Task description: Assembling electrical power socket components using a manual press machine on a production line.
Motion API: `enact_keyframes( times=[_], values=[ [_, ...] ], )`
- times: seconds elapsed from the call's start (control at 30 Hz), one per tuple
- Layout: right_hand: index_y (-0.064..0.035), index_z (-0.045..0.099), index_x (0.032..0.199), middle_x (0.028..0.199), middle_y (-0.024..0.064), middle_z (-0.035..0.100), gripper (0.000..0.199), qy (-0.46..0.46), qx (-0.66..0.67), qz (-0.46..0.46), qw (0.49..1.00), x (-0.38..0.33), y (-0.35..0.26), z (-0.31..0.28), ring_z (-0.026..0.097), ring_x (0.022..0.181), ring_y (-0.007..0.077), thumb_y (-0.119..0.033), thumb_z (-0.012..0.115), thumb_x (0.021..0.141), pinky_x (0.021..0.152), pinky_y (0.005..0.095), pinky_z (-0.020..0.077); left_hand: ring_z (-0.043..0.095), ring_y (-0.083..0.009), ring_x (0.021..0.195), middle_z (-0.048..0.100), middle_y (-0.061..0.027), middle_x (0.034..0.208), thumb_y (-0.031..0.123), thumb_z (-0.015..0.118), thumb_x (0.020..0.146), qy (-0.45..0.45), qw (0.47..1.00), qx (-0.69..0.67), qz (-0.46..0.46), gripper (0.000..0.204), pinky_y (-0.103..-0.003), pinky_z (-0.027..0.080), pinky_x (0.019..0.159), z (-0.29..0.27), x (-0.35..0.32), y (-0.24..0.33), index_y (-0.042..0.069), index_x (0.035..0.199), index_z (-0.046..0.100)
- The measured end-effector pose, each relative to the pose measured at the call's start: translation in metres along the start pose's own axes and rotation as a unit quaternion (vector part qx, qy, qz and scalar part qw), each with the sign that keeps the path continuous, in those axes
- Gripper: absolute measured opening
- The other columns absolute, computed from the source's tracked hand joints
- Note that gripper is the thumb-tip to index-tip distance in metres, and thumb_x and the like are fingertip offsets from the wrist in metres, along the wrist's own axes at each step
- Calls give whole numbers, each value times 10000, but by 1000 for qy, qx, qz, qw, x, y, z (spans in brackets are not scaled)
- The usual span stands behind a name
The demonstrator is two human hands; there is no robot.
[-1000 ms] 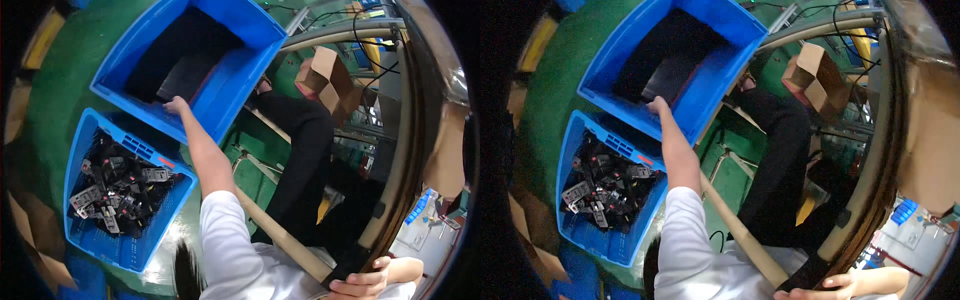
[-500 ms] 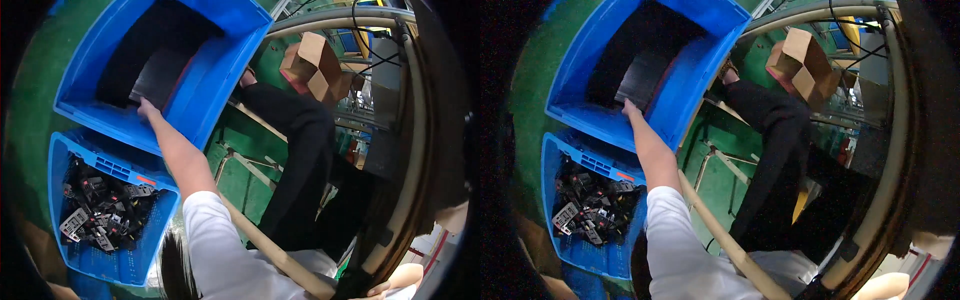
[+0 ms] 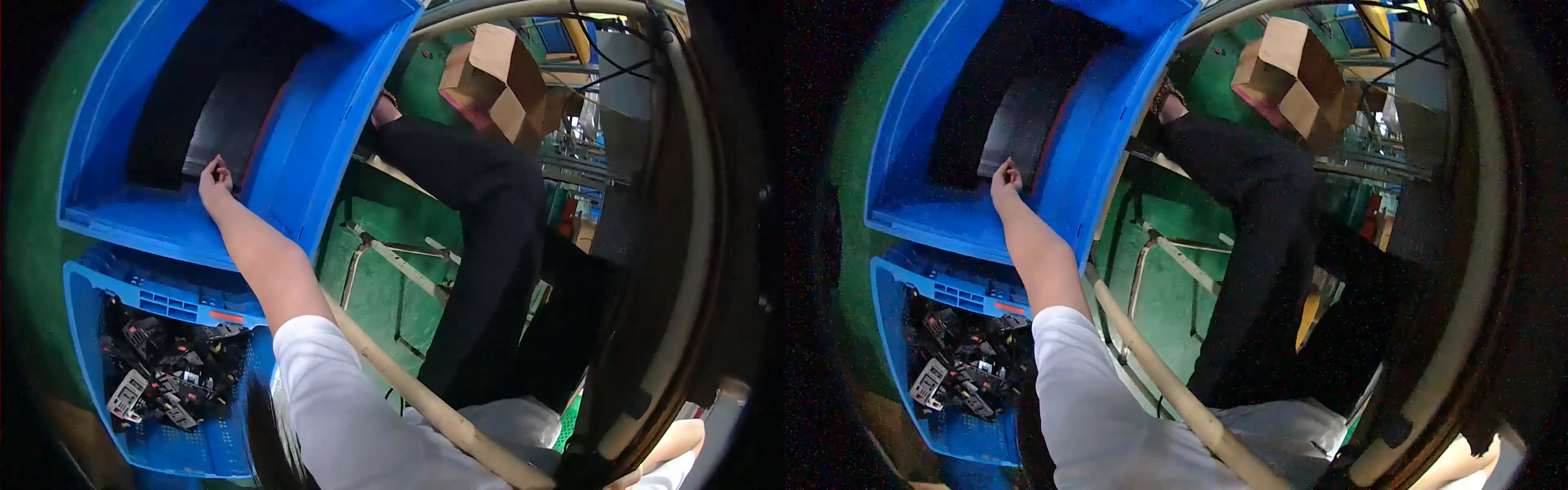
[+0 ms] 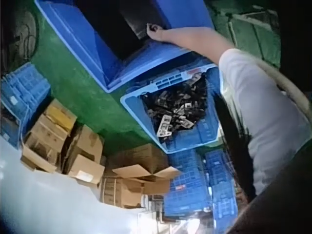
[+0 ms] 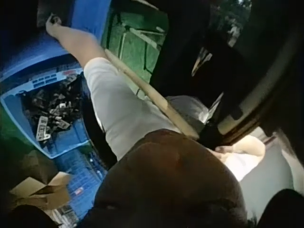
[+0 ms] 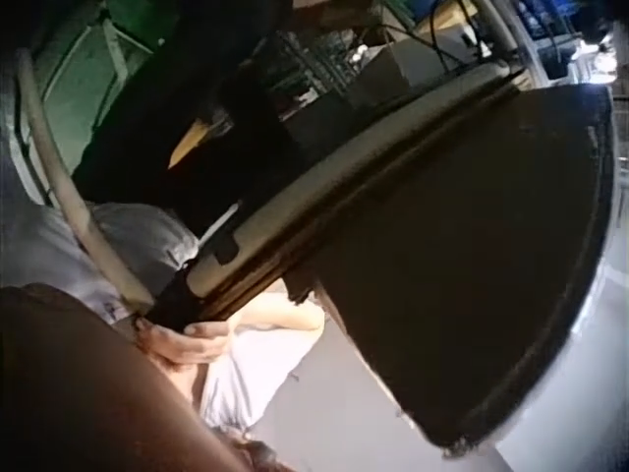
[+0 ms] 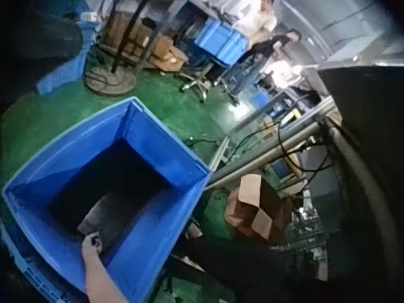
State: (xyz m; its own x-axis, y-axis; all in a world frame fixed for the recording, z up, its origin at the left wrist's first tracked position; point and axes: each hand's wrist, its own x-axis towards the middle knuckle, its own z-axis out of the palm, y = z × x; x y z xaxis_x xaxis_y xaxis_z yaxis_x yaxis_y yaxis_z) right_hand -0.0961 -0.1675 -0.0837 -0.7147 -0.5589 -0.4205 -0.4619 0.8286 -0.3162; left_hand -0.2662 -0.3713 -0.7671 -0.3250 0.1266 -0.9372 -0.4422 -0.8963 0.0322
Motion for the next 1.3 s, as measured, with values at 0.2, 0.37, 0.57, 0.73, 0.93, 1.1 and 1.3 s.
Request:
enact_keyframes(
  times=[0.2, 0.37, 0.57, 0.73, 0.93, 1.1, 1.3],
  values=[
    [-117, 646, 962, 1004, 27, 643, 377, -3, -4, 29, 1000, -4, -3, 6, 556, 972, 157, -344, 347, 927, 898, 392, 321, 586, -141, 619, 622, -99, 794, -44, 635, 746, 15, 999, 38, -4, 184, -173, 423, 443, 18, -8, -11, -27, 928, 609],
    [-124, 647, 959, 1006, 21, 642, 373, -11, 0, 28, 1000, -6, -4, 3, 556, 965, 148, -342, 346, 926, 890, 386, 321, 580, -128, 621, 610, -85, 790, -21, 644, 752, -56, 995, 76, 24, 178, -171, 421, 451, 1, -18, 2, -19, 924, 598],
    [-132, 648, 956, 1009, 13, 642, 368, -21, -10, 47, 999, -2, -8, 8, 557, 957, 138, -339, 345, 926, 881, 379, 322, 554, -117, 576, 579, -51, 738, 23, 652, 764, -22, 997, 73, 26, 183, -173, 393, 431, 27, -46, -29, 16, 933, 583],
    [-139, 649, 953, 1012, 7, 641, 364, -23, -2, 32, 999, -7, -10, 6, 557, 950, 128, -336, 344, 925, 874, 373, 322, 466, -93, 497, 496, -16, 620, 80, 691, 752, -70, 996, 58, 26, 168, -188, 348, 391, 7, -39, -7, 57, 863, 566],
    [-147, 650, 950, 1014, -1, 641, 360, -29, -4, 12, 999, -4, -11, 6, 558, 942, 118, -333, 343, 924, 865, 366, 323, 458, -92, 484, 494, -12, 593, 171, 763, 703, -14, 1000, 4, -21, 267, -187, 320, 374, 31, -50, -28, 124, 852, 546],
    [-154, 651, 948, 1017, -7, 640, 356, -32, -9, -4, 999, -3, -14, 3, 558, 935, 109, -331, 342, 923, 858, 360, 323, 454, -84, 472, 498, -16, 588, 216, 783, 681, -36, 999, 12, -16, 325, -177, 309, 376, 31, -57, -22, 133, 881, 541],
    [-162, 652, 945, 1019, -14, 640, 353, -37, -19, -24, 999, -8, -19, -5, 559, 926, 98, -328, 341, 922, 849, 353, 324, 462, -80, 477, 499, -8, 585, 202, 803, 656, -3, 1000, -20, 6, 325, -170, 335, 385, 39, -57, -30, 124, 741, 500]
  ],
)
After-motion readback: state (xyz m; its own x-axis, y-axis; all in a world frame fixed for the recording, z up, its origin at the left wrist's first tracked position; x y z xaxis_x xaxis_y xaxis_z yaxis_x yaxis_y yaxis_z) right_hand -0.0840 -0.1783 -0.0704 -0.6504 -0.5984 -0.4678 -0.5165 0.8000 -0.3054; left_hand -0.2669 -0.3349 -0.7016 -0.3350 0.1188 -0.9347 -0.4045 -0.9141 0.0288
